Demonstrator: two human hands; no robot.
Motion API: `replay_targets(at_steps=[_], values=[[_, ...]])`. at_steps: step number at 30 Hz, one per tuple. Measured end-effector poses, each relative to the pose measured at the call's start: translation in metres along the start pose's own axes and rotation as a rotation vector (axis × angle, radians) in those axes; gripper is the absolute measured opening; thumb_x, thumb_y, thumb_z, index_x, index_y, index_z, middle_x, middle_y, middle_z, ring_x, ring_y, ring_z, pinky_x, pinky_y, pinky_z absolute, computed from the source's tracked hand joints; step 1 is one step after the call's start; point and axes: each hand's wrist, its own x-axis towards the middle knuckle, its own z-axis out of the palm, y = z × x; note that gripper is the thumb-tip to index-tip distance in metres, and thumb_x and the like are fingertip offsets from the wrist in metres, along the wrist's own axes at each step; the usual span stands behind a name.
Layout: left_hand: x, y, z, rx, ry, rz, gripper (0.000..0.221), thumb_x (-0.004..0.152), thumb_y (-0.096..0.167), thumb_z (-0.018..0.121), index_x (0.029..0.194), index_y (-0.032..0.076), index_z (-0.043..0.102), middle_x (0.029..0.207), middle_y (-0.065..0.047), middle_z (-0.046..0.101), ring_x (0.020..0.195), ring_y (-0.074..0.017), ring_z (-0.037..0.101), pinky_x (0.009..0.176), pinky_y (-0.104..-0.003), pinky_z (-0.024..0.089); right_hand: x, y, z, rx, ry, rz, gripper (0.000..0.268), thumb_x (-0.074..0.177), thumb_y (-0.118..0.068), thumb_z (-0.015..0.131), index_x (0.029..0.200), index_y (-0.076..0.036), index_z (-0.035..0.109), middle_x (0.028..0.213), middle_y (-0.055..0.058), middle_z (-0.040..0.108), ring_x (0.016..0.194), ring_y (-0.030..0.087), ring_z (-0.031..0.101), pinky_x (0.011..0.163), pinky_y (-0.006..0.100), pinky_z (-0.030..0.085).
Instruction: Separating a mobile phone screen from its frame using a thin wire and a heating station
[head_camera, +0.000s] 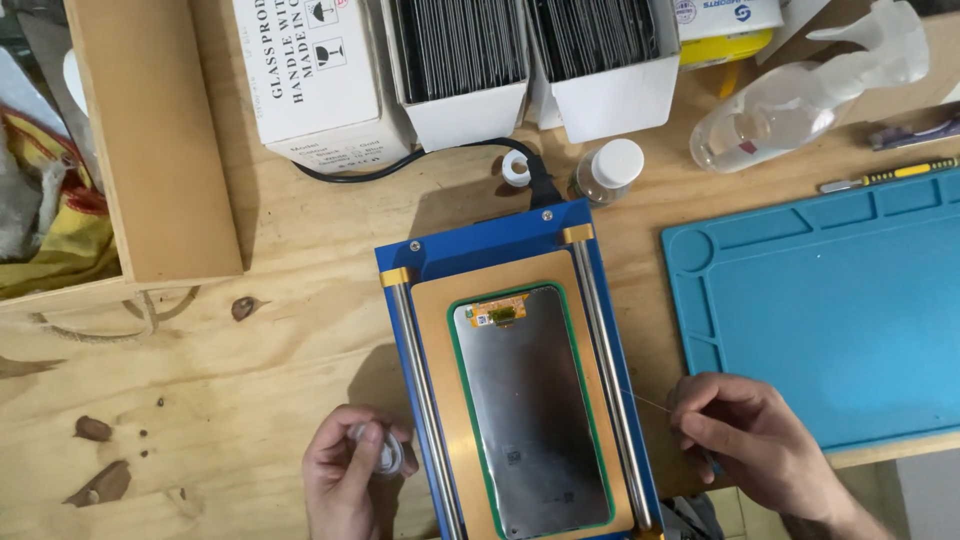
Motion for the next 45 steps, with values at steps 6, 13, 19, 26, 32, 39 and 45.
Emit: replay_targets(at_steps=[6,13,19,26,32,39,45], values=[[0.003,0.008,0.006,0.076,-0.032,-0.011,0.015,0.101,0.011,0.074,0.103,-0.003,0.070,0.081,-0.024,0.074,0.050,-0.0262,0.067,0.047,-0.029,0.059,-0.006,0.004,-0.004,0.043,0.005,0.000,0.012,0.098,-0.002,0.076,0.091,0.007,0.076,0.076,0.020,0.066,0.047,0.025,0.057,0.039,0.031,0.050],[0.008,0.014,0.018,0.071,-0.098,-0.001,0.016,0.102,0.012,0.073,0.100,-0.004,0.068,0.081,-0.022,0.074,0.051,-0.0269,0.066,0.049,-0.031,0.054,-0.012,0.011,-0.007,0.070,0.017,-0.002,0.015,0.098,-0.005,0.077,0.090,0.007,0.075,0.074,0.020,0.064,0.047,0.026,0.056,0.038,0.032,0.049],[0.015,0.021,0.030,-0.015,-0.130,0.021,0.018,0.102,0.010,0.075,0.113,-0.002,0.066,0.080,-0.022,0.070,0.051,-0.0256,0.062,0.048,-0.030,0.051,-0.020,0.016,-0.013,0.050,0.084,0.092,0.014,0.099,-0.004,0.076,0.091,0.008,0.075,0.075,0.021,0.065,0.053,0.026,0.059,0.040,0.035,0.048],[0.017,0.022,0.030,-0.034,-0.168,0.018,0.019,0.102,0.013,0.075,0.112,-0.001,0.067,0.078,-0.021,0.069,0.053,-0.0256,0.060,0.050,-0.030,0.050,-0.026,0.021,-0.016,0.065,0.122,0.083,0.016,0.099,-0.003,0.075,0.087,0.008,0.075,0.076,0.021,0.063,0.057,0.026,0.058,0.036,0.034,0.045],[0.016,0.017,0.024,0.031,-0.107,-0.005,0.025,0.101,0.018,0.077,0.105,-0.005,0.071,0.069,-0.019,0.068,0.057,-0.0208,0.063,0.048,-0.028,0.049,-0.031,0.030,-0.028,0.060,0.142,0.086,0.016,0.098,-0.004,0.077,0.085,0.006,0.074,0.077,0.020,0.063,0.058,0.024,0.057,0.038,0.033,0.043],[0.015,0.025,0.024,0.163,-0.119,0.046,0.028,0.104,0.016,0.072,0.085,-0.005,0.072,0.073,-0.016,0.071,0.052,-0.0224,0.070,0.048,-0.029,0.052,-0.030,0.035,-0.043,0.015,0.218,0.157,0.019,0.102,-0.006,0.074,0.088,0.006,0.073,0.079,0.021,0.063,0.056,0.026,0.050,0.041,0.036,0.032],[0.001,0.037,0.023,0.237,-0.102,0.035,0.030,0.104,0.018,0.071,0.083,-0.003,0.075,0.061,-0.019,0.075,0.047,-0.0210,0.072,0.046,-0.028,0.054,-0.015,0.020,-0.033,-0.010,0.158,0.077,0.018,0.103,-0.006,0.071,0.087,0.003,0.070,0.080,0.020,0.059,0.051,0.027,0.049,0.046,0.036,0.036]])
